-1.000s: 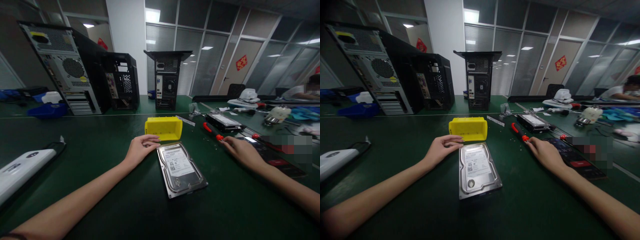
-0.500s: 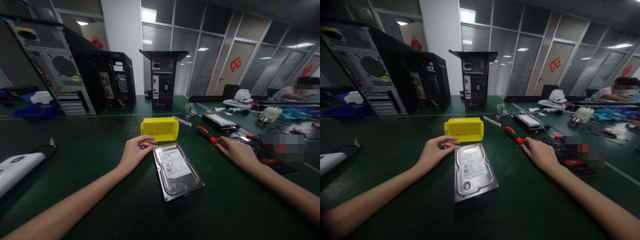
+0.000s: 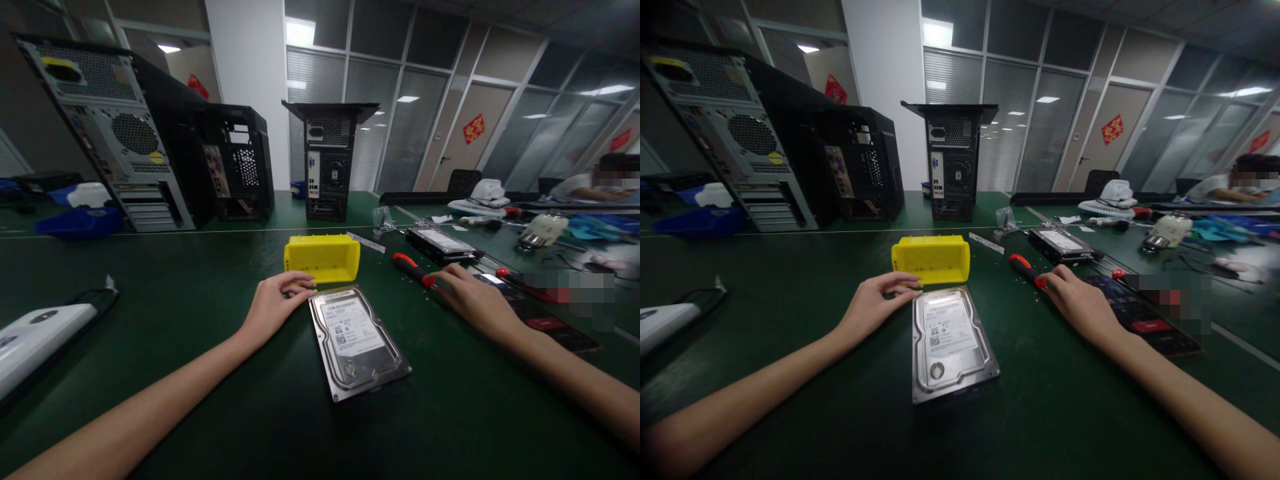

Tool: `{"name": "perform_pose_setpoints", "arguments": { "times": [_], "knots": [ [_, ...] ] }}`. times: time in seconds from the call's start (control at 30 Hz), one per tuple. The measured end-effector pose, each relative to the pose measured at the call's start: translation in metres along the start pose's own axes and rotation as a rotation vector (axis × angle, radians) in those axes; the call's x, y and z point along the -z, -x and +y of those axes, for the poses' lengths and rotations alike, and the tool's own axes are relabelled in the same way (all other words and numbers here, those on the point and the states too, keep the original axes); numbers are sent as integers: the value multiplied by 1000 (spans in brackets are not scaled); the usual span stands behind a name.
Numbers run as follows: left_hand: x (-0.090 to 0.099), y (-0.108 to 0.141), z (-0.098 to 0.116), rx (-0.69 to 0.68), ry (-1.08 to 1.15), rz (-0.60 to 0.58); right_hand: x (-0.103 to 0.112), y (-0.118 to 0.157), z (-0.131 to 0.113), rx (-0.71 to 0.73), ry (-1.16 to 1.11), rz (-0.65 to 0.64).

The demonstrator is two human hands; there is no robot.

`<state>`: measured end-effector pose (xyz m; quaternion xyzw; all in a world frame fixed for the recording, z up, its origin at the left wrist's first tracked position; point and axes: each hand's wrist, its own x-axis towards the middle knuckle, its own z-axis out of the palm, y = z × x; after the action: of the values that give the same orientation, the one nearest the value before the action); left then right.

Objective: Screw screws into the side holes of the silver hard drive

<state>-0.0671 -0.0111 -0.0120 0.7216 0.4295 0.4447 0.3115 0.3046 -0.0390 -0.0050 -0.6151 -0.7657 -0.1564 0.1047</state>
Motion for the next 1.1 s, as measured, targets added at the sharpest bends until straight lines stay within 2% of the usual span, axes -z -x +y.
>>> {"name": "perform_pose_setpoints", "arguments": {
  "times": [0.13,0.3,0.87,1.1],
  "knots": [
    [-1,0,1,15,21,9,-2,-3,1,138,-15,-16],
    [-1,0,4,4,11,11,-6,-4,5,204,-8,-17],
    [-2,2,-2,-5,57,-11,2,-4,0,279,-11,10],
    [-1,2,0,-5,58,-14,5,-4,0,229,-67,86]
  ]
}}
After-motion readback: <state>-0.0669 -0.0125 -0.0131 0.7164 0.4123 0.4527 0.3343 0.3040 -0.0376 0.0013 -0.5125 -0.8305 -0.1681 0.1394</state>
